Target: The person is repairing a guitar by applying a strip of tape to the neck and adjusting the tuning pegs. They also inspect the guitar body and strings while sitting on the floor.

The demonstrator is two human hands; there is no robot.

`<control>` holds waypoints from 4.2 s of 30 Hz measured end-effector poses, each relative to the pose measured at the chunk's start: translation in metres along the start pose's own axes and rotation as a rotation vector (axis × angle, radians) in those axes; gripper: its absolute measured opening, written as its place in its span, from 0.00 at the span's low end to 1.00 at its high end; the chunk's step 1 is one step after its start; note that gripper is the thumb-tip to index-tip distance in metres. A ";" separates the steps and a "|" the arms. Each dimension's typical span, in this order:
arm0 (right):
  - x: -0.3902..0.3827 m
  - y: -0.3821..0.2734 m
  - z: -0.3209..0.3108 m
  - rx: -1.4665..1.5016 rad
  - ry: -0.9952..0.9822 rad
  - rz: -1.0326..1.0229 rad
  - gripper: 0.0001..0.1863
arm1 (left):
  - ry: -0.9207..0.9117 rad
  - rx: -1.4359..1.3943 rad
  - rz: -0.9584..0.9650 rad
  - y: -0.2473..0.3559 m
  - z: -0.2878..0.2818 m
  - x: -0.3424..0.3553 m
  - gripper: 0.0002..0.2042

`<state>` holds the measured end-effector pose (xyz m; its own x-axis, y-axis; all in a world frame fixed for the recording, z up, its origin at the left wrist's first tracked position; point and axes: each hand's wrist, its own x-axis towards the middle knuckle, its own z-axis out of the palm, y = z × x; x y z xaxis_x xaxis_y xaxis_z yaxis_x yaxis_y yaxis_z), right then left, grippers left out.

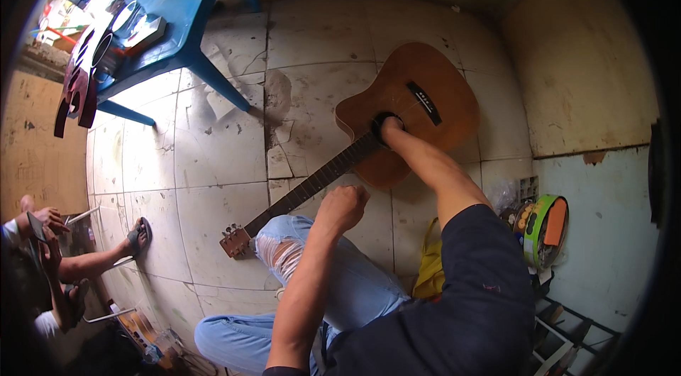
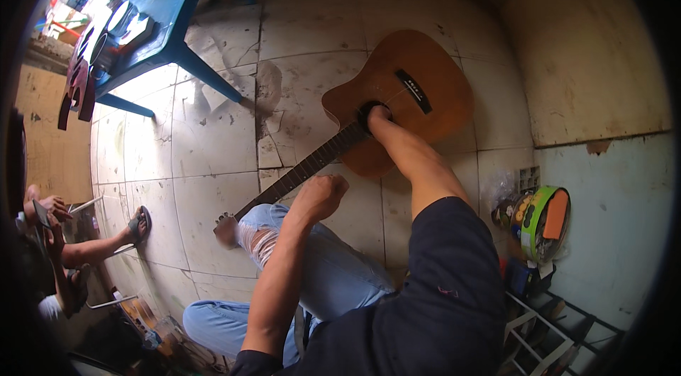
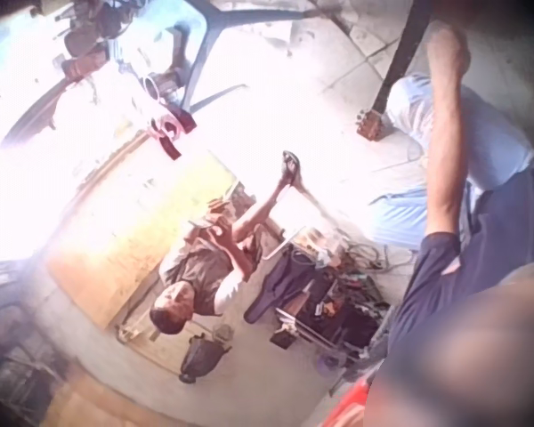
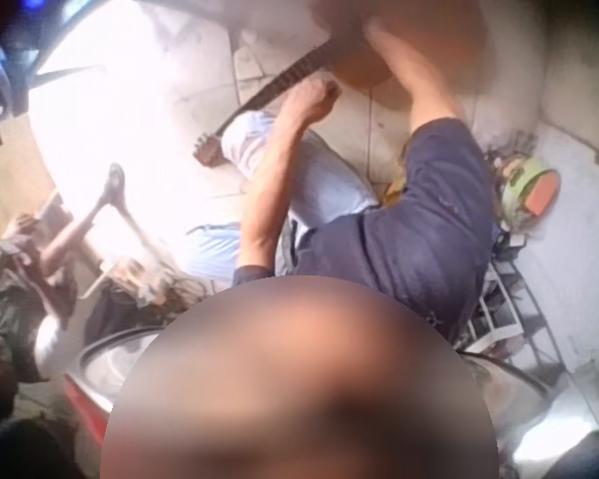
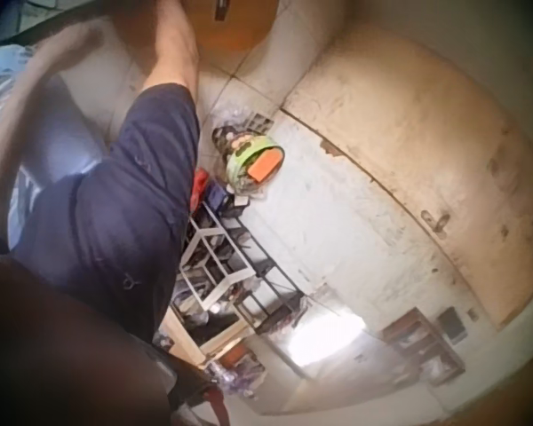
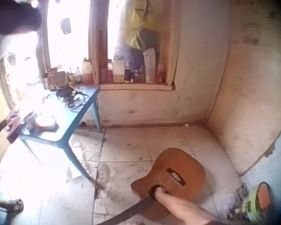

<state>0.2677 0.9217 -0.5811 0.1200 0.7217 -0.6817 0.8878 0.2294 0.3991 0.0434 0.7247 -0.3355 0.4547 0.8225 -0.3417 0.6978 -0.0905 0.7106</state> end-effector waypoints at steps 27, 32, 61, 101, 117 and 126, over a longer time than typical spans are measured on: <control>-0.042 0.005 -0.015 1.421 0.369 0.415 0.25 | -0.160 0.054 -0.009 0.021 -0.002 -0.008 0.16; -0.005 0.005 0.015 1.048 0.480 0.258 0.25 | -0.161 0.039 0.016 0.024 -0.001 -0.010 0.16; -0.188 0.031 -0.027 0.257 0.910 -0.309 0.14 | -0.374 0.086 -0.103 0.029 -0.008 0.001 0.21; -0.206 0.061 -0.084 0.953 0.700 0.112 0.15 | -0.313 0.034 -0.084 0.012 -0.004 0.001 0.21; -0.133 0.039 -0.068 0.785 0.864 -0.172 0.09 | -0.239 0.018 -0.110 0.004 0.004 0.005 0.18; -0.131 0.037 -0.020 0.569 0.662 -0.336 0.12 | -0.156 0.011 -0.051 0.019 0.014 0.008 0.14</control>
<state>0.2760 0.8488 -0.4649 -0.3046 0.9408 -0.1485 0.9350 0.2656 -0.2350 0.0675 0.7219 -0.3332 0.4982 0.7292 -0.4691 0.7279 -0.0579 0.6832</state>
